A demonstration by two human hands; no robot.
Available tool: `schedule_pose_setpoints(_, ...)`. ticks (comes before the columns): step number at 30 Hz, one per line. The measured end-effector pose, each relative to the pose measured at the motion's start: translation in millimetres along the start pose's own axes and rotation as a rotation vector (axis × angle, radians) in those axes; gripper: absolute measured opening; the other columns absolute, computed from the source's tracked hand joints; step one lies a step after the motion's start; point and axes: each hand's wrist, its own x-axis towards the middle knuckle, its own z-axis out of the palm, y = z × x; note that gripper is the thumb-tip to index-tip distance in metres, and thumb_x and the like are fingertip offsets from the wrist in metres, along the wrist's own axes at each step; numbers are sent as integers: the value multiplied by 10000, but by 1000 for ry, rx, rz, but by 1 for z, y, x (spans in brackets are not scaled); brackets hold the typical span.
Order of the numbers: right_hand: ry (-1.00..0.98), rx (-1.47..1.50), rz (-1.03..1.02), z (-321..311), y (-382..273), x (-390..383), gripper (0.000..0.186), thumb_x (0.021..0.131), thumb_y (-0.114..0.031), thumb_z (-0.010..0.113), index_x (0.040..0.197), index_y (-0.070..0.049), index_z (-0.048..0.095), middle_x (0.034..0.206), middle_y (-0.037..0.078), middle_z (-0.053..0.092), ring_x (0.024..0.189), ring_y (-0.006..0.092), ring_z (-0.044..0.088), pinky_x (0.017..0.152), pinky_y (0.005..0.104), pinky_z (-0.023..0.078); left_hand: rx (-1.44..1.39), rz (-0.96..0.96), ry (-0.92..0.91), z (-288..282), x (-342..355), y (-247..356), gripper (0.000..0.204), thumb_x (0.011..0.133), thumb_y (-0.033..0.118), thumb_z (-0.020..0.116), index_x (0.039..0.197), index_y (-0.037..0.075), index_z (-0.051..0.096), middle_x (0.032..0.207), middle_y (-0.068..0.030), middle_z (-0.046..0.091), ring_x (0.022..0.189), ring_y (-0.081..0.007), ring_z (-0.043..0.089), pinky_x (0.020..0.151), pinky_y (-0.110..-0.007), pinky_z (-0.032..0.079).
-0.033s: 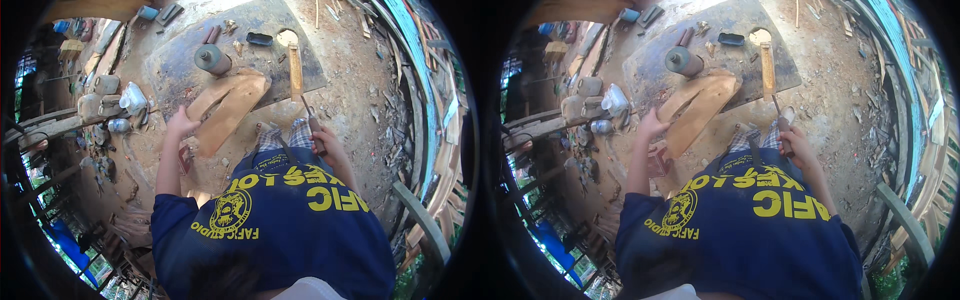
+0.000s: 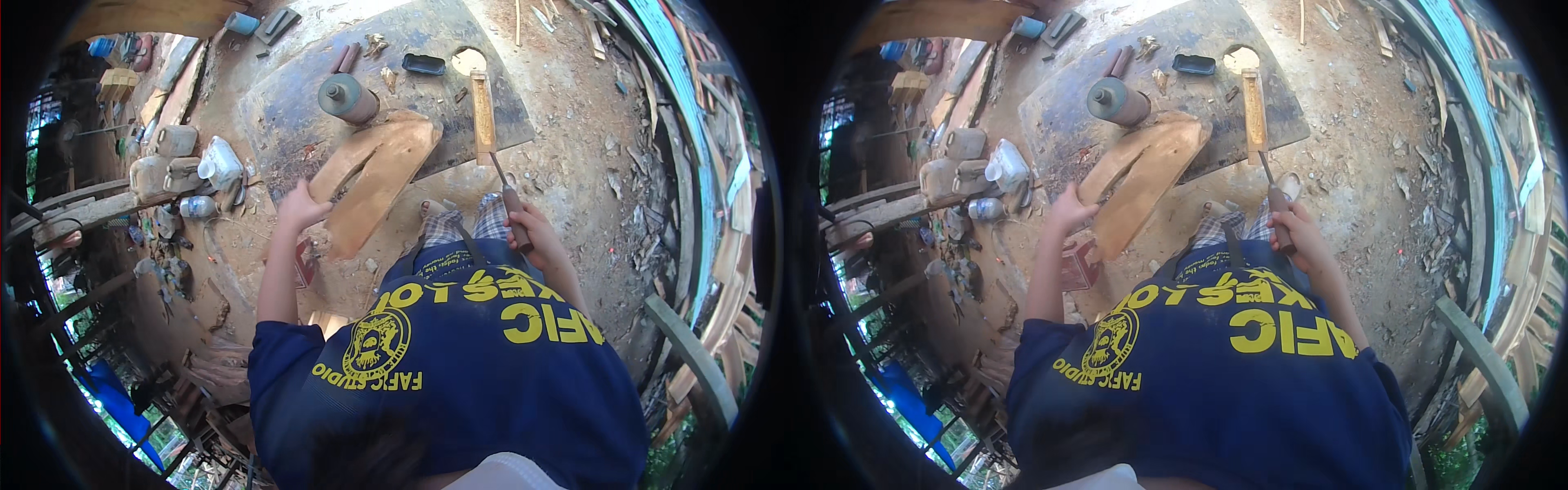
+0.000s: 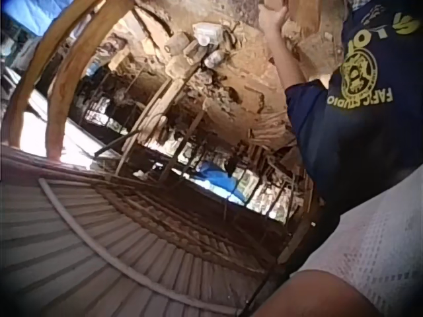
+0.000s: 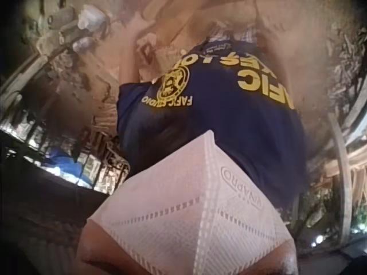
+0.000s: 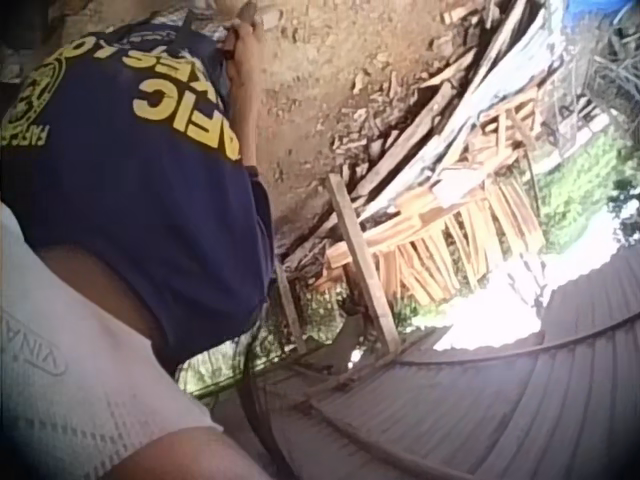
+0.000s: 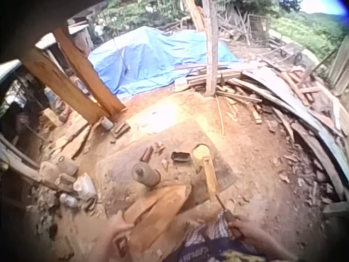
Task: Using a hand chisel to carve and shape the edge of a curved wood slab.
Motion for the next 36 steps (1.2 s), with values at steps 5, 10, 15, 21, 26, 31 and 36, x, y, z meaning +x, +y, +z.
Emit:
schedule_pose_setpoints(5, -137, -60, -26, 25, -15, 9, 521, 994, -154, 545, 1474, -75, 358, 885, 62, 602, 586, 133, 572, 497, 264, 501, -133, 1, -44, 36, -31, 42, 772, 673, 489, 730, 1195, -33, 503, 1094, -303, 671, 1045, -428, 662, 911, -465, 521)
schedule_pose_setpoints(10, -153, -172, 4, 46, -25, 34, 628, 1010, -192, 529, 1570, -188, 244, 879, 75, 572, 566, 146, 569, 481, 292, 504, -120, -80, -59, 36, -50, 75, 804, 673, 469, 729, 1221, -54, 458, 1098, -314, 664, 1051, -438, 657, 900, -468, 525)
schedule_pose_setpoints(15, -159, -180, 84, 55, -28, 65, 643, 1022, -213, 508, 1590, -213, 205, 889, 88, 554, 573, 152, 551, 490, 303, 506, -124, -105, -59, 45, -54, 85, 813, 673, 458, 731, 1231, -57, 441, 1103, -317, 661, 1052, -439, 655, 901, -465, 527)
schedule_pose_setpoints(21, -92, -64, 89, 60, -30, 79, 581, 1037, -242, 498, 1569, -266, 265, 880, 86, 557, 582, 154, 543, 490, 296, 501, -176, -143, -78, 44, -62, 105, 812, 681, 469, 730, 1224, -57, 436, 1095, -324, 659, 1046, -438, 658, 904, -464, 524)
schedule_pose_setpoints(26, -123, -59, 128, 58, -40, 77, 611, 1029, -221, 491, 1578, -259, 225, 898, 94, 537, 654, 170, 528, 523, 310, 491, -140, -171, -106, 34, -69, 120, 834, 686, 491, 723, 1224, -69, 419, 1093, -327, 656, 1043, -439, 659, 903, -471, 518)
schedule_pose_setpoints(31, -79, 113, 201, 76, -53, 84, 562, 1031, -211, 479, 1547, -255, 261, 893, 97, 517, 675, 182, 521, 538, 322, 488, -191, -146, -76, 56, -63, 108, 828, 679, 472, 738, 1207, -81, 421, 1074, -334, 654, 1032, -439, 658, 893, -469, 525)
schedule_pose_setpoints(36, -31, 190, 185, 92, -52, 91, 452, 1031, -202, 468, 1467, -218, 348, 890, 99, 500, 686, 196, 517, 543, 337, 485, -228, -160, -73, 64, -65, 111, 808, 671, 423, 766, 1204, -78, 422, 1081, -327, 651, 1023, -432, 663, 879, -464, 532)
